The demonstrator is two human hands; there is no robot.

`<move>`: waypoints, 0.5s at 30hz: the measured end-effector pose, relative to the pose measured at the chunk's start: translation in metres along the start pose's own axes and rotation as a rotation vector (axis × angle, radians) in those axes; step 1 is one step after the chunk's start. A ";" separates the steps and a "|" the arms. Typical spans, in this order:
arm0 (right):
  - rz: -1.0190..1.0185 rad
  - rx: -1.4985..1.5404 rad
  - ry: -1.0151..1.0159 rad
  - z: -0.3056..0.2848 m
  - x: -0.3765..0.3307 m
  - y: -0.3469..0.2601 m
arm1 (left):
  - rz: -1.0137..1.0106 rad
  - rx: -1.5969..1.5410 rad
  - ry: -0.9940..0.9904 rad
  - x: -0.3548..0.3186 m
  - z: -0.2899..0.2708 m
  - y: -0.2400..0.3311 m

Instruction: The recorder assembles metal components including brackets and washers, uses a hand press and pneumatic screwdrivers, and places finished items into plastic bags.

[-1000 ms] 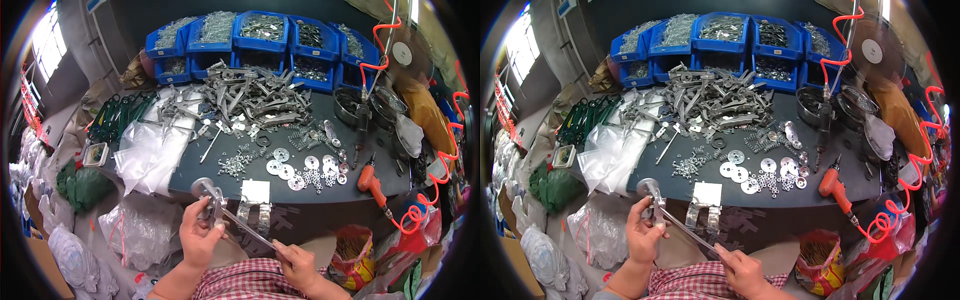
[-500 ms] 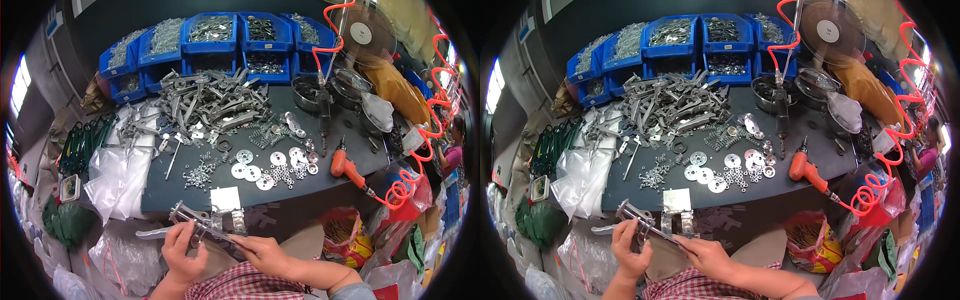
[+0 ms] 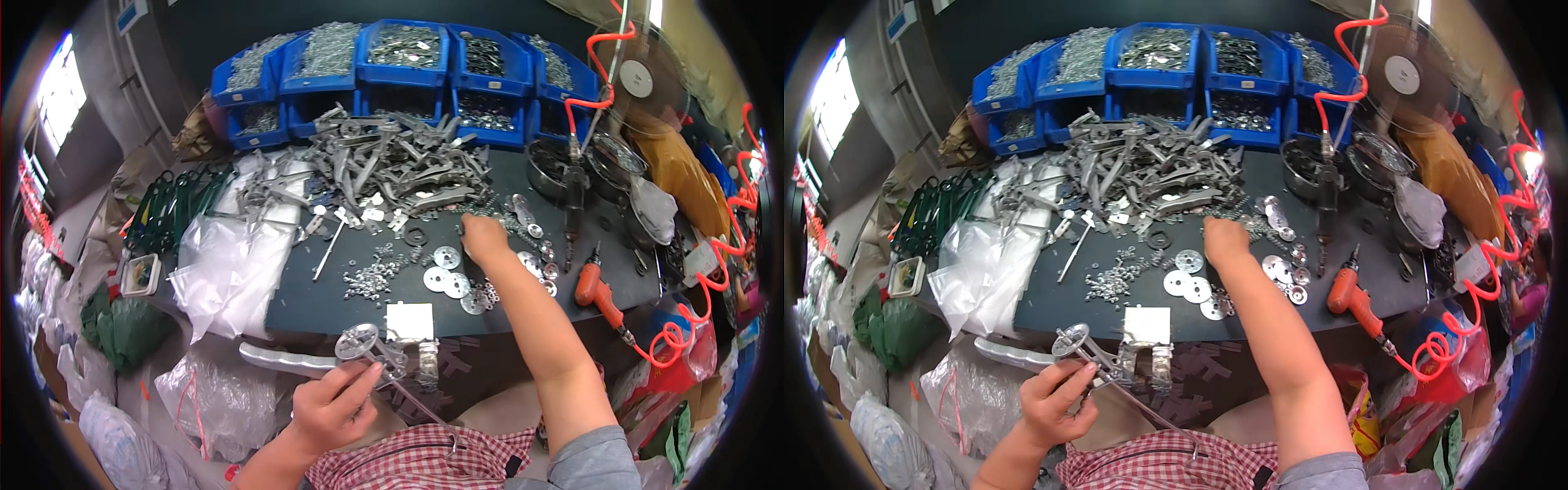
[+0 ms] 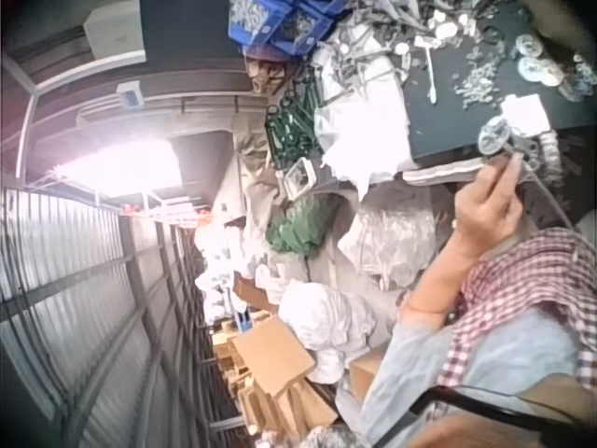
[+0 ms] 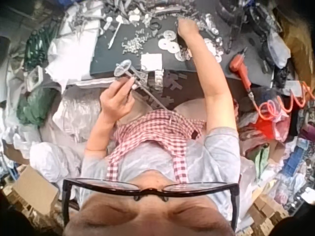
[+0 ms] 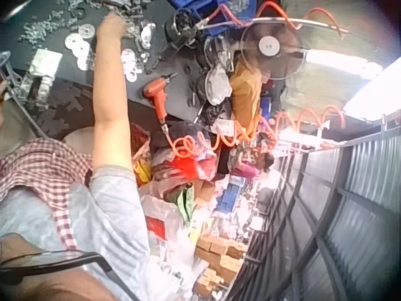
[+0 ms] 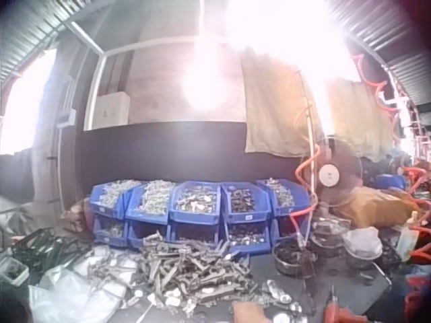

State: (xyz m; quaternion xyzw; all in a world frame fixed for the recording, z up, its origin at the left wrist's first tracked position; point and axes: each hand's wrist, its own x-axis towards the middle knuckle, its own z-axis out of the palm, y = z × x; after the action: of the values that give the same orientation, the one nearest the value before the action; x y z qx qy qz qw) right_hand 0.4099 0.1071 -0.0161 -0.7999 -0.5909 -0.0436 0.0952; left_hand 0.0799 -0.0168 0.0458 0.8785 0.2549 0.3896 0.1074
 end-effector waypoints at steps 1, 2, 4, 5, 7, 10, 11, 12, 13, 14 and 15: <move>-0.019 0.007 0.000 -0.002 0.000 -0.001 | 0.019 0.029 0.013 0.002 -0.002 0.000; -0.036 -0.010 -0.007 -0.007 -0.001 0.002 | 0.011 0.042 0.018 0.004 -0.005 -0.002; -0.054 0.118 0.066 -0.023 -0.006 -0.002 | 0.099 0.161 -0.004 0.004 -0.012 -0.005; -0.045 0.197 0.143 -0.031 -0.011 0.003 | 0.122 0.251 -0.035 0.002 -0.012 -0.007; -0.030 0.272 0.222 -0.049 -0.024 0.008 | 0.232 0.316 -0.044 0.012 -0.012 -0.009; -0.078 1.492 -0.035 -0.097 -0.061 -0.024 | 0.351 0.407 -0.084 0.020 -0.010 -0.004; -0.161 1.569 -0.152 -0.116 -0.081 -0.048 | 0.365 0.416 -0.092 0.019 -0.011 -0.004; -0.295 1.595 -0.155 -0.128 -0.103 -0.063 | 0.397 0.404 -0.094 0.020 -0.009 -0.003; -0.344 1.574 -0.134 -0.136 -0.122 -0.075 | 0.399 0.362 -0.106 0.019 -0.008 0.000; -0.494 1.512 -0.010 -0.137 -0.131 -0.083 | 0.395 0.366 -0.109 0.018 -0.008 0.002; -0.620 1.385 0.070 -0.141 -0.136 -0.082 | 0.421 0.358 -0.117 0.020 -0.009 0.006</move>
State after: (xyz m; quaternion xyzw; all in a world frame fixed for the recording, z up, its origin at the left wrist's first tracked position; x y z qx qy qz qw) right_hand 0.2973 -0.0259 0.1057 -0.3528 -0.6778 0.2871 0.5776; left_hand 0.0871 -0.0113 0.0666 0.9381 0.1248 0.3007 -0.1184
